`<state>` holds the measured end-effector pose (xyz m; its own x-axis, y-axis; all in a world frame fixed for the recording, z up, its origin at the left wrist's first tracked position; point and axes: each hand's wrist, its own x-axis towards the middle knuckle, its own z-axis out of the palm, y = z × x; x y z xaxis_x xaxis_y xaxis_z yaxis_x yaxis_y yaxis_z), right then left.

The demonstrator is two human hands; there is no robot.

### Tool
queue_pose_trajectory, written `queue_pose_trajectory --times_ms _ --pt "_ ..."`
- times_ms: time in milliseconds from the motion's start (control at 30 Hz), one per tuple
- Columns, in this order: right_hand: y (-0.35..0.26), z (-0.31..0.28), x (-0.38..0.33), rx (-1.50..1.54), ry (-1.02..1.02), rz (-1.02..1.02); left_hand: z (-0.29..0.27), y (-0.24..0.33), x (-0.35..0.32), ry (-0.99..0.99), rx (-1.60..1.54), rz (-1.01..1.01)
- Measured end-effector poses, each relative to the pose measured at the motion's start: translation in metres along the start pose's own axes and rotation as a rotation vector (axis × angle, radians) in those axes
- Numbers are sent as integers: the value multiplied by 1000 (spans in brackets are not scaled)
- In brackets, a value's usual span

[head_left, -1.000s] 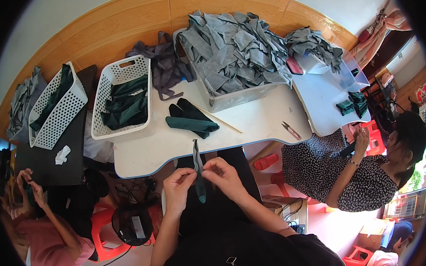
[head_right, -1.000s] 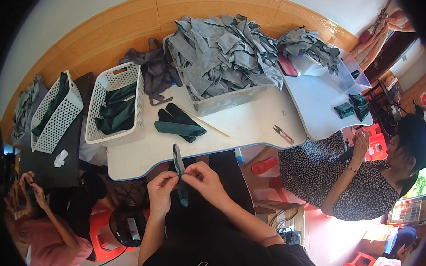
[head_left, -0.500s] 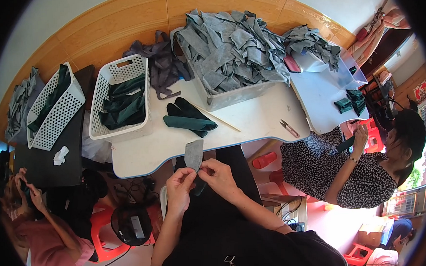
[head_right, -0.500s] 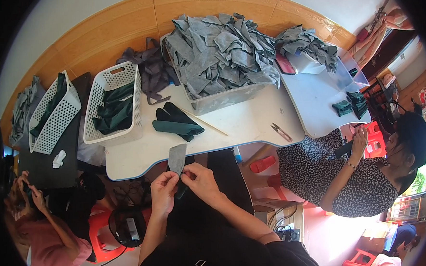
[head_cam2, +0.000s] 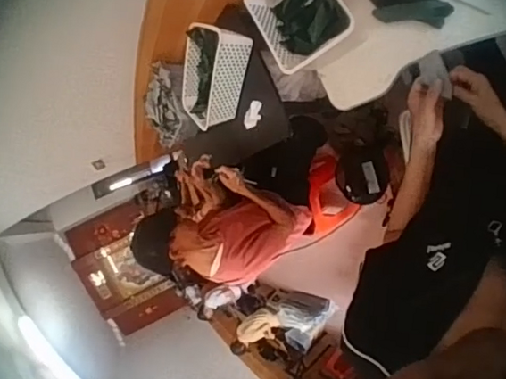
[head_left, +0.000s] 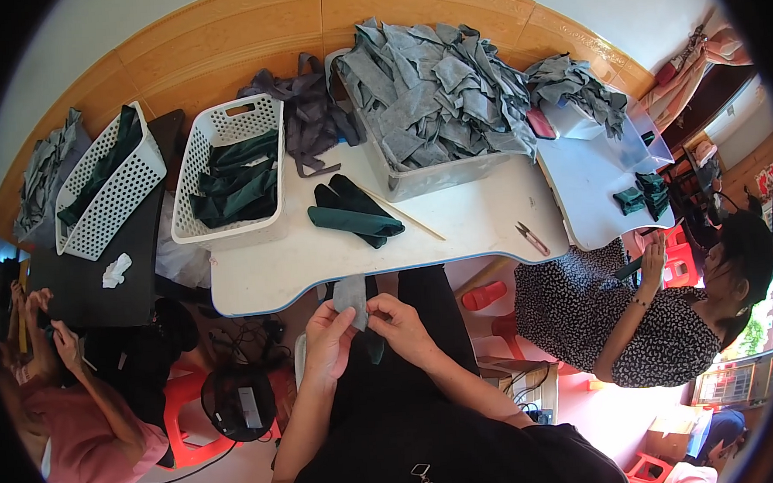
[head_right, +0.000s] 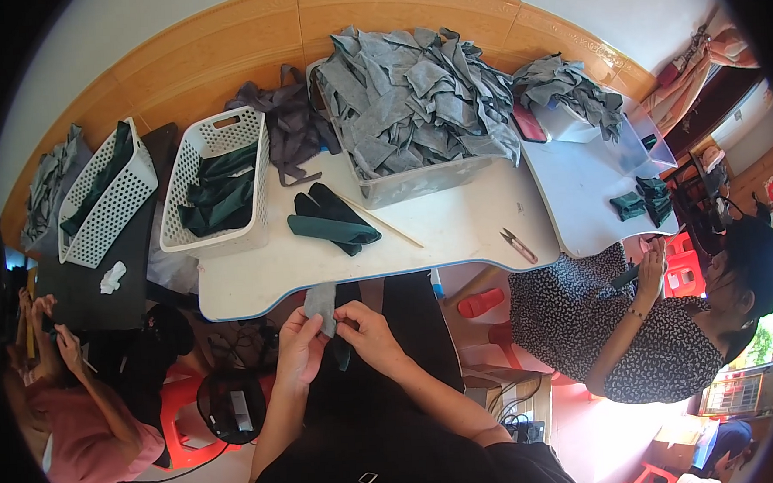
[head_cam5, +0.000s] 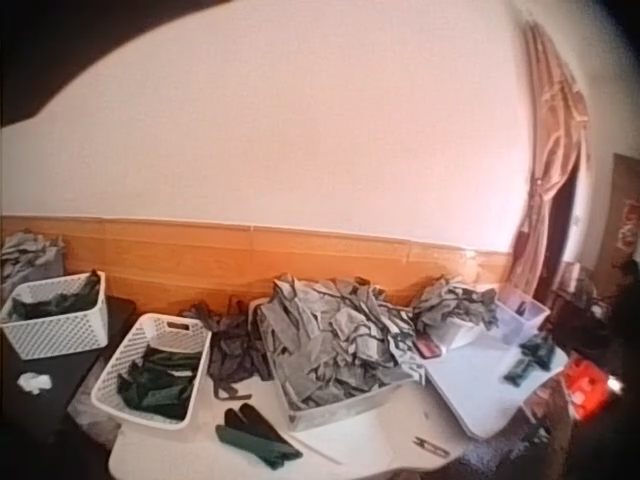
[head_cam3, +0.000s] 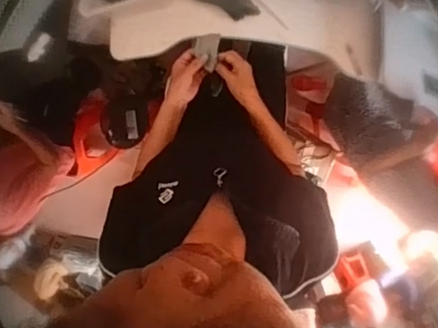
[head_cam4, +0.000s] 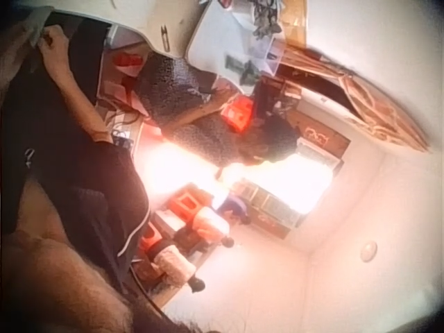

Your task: Manually turning fabric pieces inside out using a thin wooden stick.

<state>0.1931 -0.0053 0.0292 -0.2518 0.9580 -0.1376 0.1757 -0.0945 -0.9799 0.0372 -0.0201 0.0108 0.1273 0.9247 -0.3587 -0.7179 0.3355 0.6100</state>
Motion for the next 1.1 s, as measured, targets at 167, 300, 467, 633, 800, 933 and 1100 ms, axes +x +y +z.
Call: queue_pose_trajectory --times_ms 167,300,467,633,800,933,1100 --pt "4 0 -2 38 -26 35 2 -5 -3 25 -57 -14" --pt "10 4 -3 33 33 5 7 -12 -5 -16 -103 -17" --pt "17 8 0 130 47 5 15 -20 -12 32 -61 -155" --pt "15 7 4 167 104 -79 18 -14 -16 30 -111 -155" --pt "4 -1 2 -2 103 -142 9 -2 -5 -15 -58 12" --pt "-3 3 -2 -81 97 -154 12 -8 -2 34 -102 31" --pt "3 9 -3 -12 147 -55 20 -12 -6 37 -127 -82"
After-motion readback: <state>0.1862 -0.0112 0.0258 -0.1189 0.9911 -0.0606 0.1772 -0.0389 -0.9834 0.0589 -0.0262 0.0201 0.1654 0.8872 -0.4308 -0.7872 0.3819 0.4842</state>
